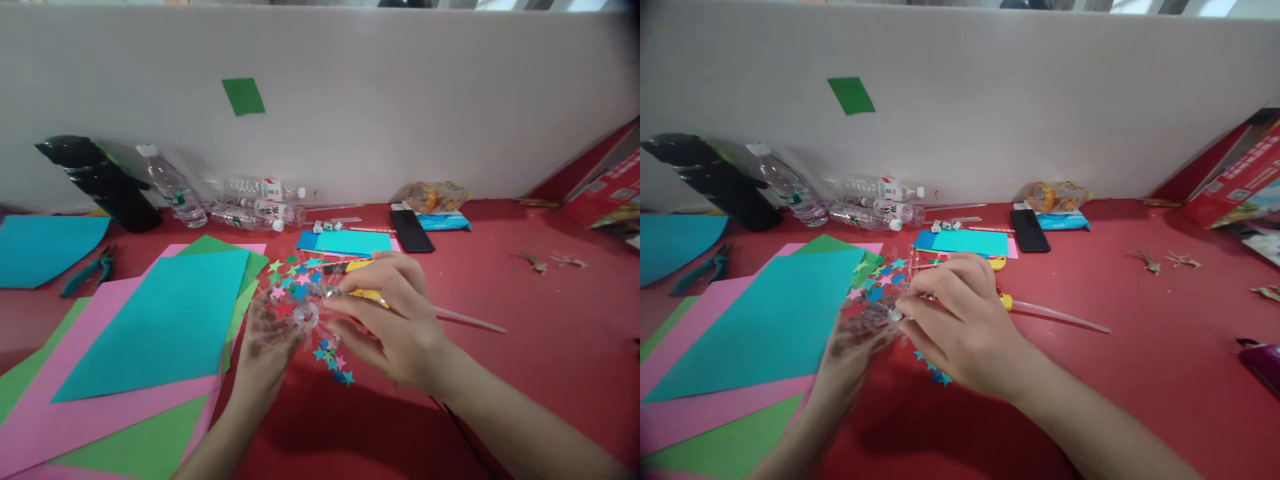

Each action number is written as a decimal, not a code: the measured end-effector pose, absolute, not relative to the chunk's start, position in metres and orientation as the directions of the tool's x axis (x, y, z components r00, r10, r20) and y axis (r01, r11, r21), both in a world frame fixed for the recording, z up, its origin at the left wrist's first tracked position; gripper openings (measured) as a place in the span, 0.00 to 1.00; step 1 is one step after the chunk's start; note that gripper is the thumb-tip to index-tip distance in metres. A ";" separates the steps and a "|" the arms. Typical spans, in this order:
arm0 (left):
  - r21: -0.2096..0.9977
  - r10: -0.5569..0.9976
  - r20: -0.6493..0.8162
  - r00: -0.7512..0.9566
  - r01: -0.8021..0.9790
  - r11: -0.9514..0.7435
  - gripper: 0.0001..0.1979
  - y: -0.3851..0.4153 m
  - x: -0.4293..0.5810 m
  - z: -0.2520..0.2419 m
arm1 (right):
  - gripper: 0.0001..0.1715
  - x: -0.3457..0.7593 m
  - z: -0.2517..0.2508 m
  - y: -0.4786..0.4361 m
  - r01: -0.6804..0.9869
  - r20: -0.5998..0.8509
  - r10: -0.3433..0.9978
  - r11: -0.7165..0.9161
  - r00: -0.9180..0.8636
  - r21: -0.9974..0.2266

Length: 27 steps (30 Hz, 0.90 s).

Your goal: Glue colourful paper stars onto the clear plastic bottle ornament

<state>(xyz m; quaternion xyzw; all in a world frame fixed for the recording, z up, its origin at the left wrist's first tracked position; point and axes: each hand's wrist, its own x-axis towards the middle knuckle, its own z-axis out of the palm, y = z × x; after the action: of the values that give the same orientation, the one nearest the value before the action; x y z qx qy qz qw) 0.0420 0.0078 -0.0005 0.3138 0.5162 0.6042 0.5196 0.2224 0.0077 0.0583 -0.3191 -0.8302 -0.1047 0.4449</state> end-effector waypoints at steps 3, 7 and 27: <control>0.942 0.949 -0.189 -0.254 -0.321 0.102 0.39 0.007 0.041 -0.006 | 0.06 0.221 0.062 0.007 0.627 0.833 0.402 0.774 -0.381 -0.086; 0.952 0.949 -0.184 -0.257 -0.288 0.107 0.38 0.005 0.041 -0.009 | 0.04 0.220 0.063 0.007 0.630 0.840 0.381 0.774 -0.387 -0.061; 0.942 0.959 -0.148 -0.240 -0.330 0.062 0.31 0.005 0.040 -0.002 | 0.10 0.222 0.062 0.004 0.605 0.791 0.470 0.779 -0.393 -0.162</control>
<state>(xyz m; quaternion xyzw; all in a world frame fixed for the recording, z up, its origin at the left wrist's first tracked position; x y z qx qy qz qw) 0.0402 0.0052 -0.0018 0.3145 0.5003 0.6081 0.5300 0.2221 0.0036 0.0621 -0.3234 -0.8311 -0.0759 0.4461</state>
